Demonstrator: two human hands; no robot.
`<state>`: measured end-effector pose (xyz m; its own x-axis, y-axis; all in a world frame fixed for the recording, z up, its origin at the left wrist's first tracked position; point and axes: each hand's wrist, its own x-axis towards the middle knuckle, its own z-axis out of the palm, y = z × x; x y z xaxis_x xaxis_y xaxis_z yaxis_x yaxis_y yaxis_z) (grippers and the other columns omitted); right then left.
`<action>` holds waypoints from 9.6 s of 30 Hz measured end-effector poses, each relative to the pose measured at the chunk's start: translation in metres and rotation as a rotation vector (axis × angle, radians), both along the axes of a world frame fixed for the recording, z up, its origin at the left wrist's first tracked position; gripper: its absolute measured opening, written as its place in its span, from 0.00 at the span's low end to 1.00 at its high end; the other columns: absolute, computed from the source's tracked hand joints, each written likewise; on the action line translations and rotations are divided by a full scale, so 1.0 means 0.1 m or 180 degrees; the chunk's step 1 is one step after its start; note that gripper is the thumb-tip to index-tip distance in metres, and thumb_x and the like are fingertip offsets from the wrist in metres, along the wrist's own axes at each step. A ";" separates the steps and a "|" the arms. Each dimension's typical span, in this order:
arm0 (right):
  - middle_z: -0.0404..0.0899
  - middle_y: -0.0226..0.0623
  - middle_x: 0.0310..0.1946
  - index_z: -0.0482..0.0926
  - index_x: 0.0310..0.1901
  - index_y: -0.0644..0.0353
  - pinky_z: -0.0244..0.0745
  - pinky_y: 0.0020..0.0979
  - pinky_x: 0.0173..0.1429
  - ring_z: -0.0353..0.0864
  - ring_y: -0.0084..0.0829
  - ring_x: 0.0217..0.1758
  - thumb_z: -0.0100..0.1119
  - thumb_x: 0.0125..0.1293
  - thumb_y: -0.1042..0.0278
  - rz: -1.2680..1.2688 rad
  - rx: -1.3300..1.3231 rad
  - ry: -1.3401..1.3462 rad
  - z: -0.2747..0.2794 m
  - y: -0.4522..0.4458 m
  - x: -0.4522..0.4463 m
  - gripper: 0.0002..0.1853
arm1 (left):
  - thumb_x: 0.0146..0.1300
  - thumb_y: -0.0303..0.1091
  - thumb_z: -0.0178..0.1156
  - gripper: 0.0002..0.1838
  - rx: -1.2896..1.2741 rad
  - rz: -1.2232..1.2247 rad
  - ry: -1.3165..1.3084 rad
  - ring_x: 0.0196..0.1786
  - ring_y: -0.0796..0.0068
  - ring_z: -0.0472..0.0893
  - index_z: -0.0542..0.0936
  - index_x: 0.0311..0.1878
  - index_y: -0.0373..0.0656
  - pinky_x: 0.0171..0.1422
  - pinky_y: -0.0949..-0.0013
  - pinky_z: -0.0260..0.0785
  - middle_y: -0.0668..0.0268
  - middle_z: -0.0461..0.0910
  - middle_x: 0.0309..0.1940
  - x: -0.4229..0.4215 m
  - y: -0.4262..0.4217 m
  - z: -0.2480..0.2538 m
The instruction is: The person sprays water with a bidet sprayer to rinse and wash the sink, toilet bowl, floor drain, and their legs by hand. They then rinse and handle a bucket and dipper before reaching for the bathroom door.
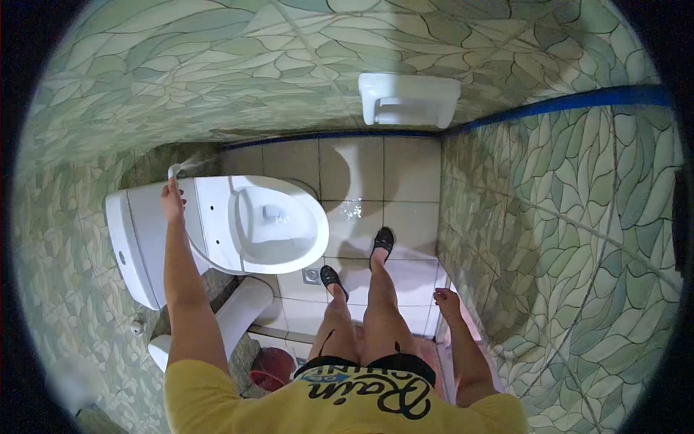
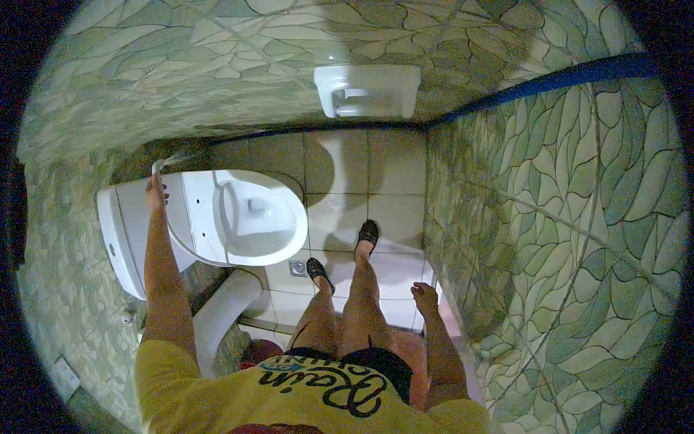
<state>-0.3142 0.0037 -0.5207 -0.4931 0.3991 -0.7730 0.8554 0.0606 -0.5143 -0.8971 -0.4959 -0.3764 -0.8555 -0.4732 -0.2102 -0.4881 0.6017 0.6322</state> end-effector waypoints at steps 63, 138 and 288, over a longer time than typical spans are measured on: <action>0.81 0.34 0.32 0.77 0.43 0.58 0.72 0.23 0.32 0.79 0.23 0.30 0.59 0.58 0.57 -0.0697 -0.1272 -0.0120 -0.39 -0.53 -1.60 0.16 | 0.61 0.45 0.56 0.16 0.0327 0.0185 0.0172 0.18 0.86 0.66 0.75 0.32 0.40 0.19 0.79 0.58 0.72 0.71 0.19 2.08 -0.50 0.04; 0.80 0.33 0.30 0.77 0.44 0.65 0.71 0.20 0.32 0.78 0.21 0.30 0.55 0.59 0.69 0.0060 -0.0935 -0.0071 -0.03 -1.76 0.24 0.13 | 0.54 0.41 0.61 0.15 -0.0637 -0.2778 -0.0355 0.27 0.57 0.77 0.75 0.40 0.42 0.30 0.59 0.69 0.59 0.78 0.26 4.54 0.05 0.03; 0.78 0.40 0.35 0.74 0.46 0.64 0.69 0.29 0.44 0.77 0.33 0.39 0.43 0.64 0.43 -0.1245 -0.1108 0.0324 1.03 -1.89 -1.21 0.28 | 0.67 0.54 0.40 0.29 0.2510 -0.1888 -0.1857 0.52 0.61 0.72 0.65 0.60 0.39 0.56 0.62 0.63 0.56 0.72 0.52 4.49 2.17 -1.12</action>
